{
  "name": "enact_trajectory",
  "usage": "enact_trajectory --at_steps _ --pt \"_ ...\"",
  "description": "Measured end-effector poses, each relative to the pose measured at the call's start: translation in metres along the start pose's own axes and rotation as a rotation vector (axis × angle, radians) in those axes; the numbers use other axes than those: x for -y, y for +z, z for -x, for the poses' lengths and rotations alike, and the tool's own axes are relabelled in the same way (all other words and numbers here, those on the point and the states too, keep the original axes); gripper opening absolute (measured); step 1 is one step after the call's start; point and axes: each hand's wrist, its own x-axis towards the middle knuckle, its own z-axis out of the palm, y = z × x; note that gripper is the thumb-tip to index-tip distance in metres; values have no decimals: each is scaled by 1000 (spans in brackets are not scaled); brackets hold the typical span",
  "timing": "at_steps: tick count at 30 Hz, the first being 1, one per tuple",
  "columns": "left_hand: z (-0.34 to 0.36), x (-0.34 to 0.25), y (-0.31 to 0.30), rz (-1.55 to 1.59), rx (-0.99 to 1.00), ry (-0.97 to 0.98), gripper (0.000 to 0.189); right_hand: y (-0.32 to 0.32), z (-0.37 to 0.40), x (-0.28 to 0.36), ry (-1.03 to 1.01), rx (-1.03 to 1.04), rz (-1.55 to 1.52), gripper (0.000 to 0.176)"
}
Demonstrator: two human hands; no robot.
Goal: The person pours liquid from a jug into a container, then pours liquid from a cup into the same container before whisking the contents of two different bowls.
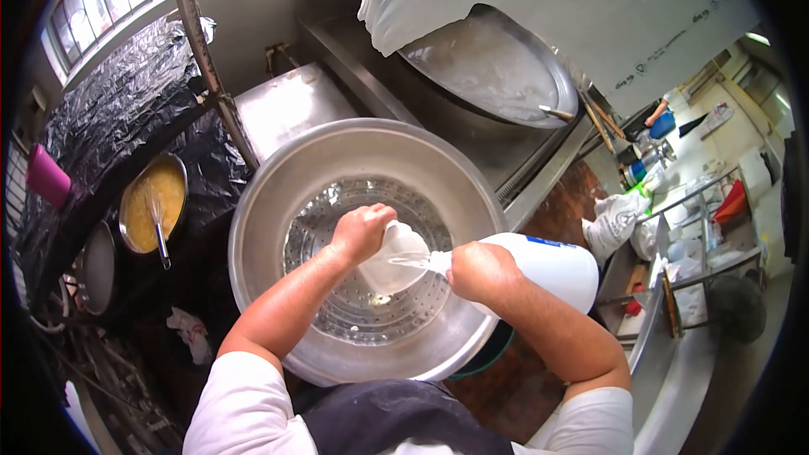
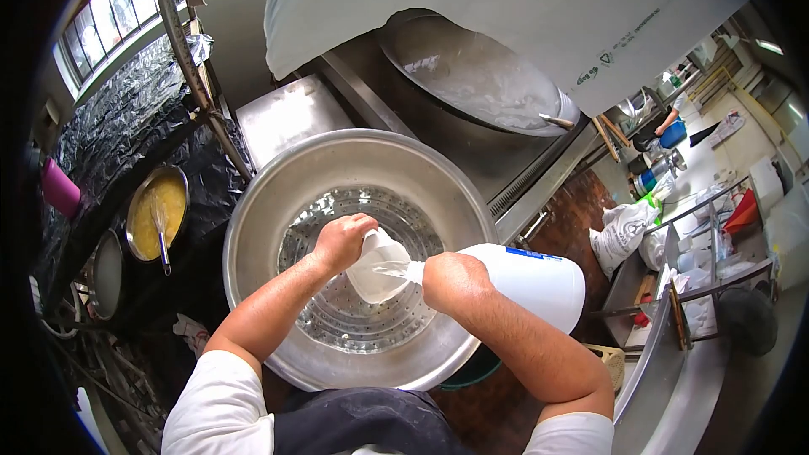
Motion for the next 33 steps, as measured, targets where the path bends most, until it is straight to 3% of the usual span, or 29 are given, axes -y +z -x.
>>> enact_trajectory --at_steps 7,9,20,33 --pt "0 -3 -2 4 -5 1 26 1 -3 2 -12 -2 -27 27" --pt "0 -5 -2 11 1 8 26 -7 0 6 16 58 2 20" --pt "1 -2 1 23 -47 21 19 -9 -7 9 -22 55 87 19" --pt "1 -5 -3 3 -1 -15 24 -26 -2 18 8 107 107 18"
